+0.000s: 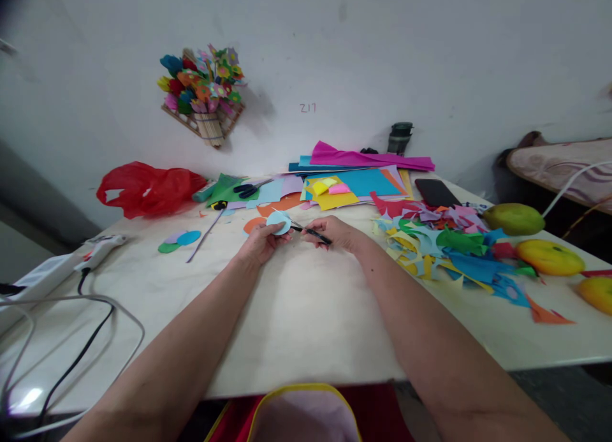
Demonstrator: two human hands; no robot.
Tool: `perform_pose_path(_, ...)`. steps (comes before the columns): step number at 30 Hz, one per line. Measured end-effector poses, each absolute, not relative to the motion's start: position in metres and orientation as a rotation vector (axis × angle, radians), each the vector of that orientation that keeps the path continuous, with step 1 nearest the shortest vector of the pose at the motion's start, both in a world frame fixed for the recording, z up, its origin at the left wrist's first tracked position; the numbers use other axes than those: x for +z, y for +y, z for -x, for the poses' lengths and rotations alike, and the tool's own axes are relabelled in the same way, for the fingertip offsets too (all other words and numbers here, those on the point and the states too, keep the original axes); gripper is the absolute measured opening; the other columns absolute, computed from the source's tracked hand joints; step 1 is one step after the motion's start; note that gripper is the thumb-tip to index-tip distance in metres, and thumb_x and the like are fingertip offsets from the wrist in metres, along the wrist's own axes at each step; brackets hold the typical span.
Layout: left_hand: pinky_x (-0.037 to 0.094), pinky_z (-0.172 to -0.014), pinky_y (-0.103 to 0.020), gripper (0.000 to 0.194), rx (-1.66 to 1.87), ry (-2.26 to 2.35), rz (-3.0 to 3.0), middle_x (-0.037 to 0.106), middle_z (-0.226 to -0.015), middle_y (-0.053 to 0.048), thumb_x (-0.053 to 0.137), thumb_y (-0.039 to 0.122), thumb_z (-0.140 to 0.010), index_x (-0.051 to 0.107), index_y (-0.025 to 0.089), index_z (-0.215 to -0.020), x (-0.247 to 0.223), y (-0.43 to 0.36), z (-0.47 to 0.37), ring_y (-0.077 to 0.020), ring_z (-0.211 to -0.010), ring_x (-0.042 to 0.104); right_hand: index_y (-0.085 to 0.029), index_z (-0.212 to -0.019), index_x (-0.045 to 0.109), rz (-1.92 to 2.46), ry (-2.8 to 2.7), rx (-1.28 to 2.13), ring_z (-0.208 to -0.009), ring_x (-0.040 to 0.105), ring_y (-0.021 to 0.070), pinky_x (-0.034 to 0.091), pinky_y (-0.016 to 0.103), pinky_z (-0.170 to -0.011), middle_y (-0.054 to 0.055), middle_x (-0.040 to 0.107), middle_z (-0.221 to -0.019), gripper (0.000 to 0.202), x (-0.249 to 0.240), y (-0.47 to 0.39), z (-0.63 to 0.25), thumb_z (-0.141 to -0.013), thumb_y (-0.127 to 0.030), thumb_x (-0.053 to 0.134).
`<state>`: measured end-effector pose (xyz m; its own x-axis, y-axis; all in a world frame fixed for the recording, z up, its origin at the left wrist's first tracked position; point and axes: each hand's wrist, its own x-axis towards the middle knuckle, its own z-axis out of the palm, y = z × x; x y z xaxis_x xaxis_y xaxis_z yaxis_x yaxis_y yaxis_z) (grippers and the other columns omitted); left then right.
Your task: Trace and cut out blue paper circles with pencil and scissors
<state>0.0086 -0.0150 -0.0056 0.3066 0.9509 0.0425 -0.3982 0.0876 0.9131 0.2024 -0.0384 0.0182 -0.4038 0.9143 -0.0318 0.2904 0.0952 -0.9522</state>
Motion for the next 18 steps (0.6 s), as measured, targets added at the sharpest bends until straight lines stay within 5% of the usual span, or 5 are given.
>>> perform_pose_path(18,0.050,-0.055,-0.025,0.024,1.204,0.700,-1.053,0.065,-0.069,-0.007,0.073,0.021,-0.057,0.064,0.007,-0.075,-0.0081,-0.0137,-0.0078,-0.0150,-0.058,0.061,-0.010,-0.088,0.061,1.145,-1.781,1.347,-0.041,0.043,0.0064,0.032,0.020,-0.038,-0.003,0.050,-0.050,0.033,0.0143,-0.0349,-0.2062,-0.064,-0.034,0.064)
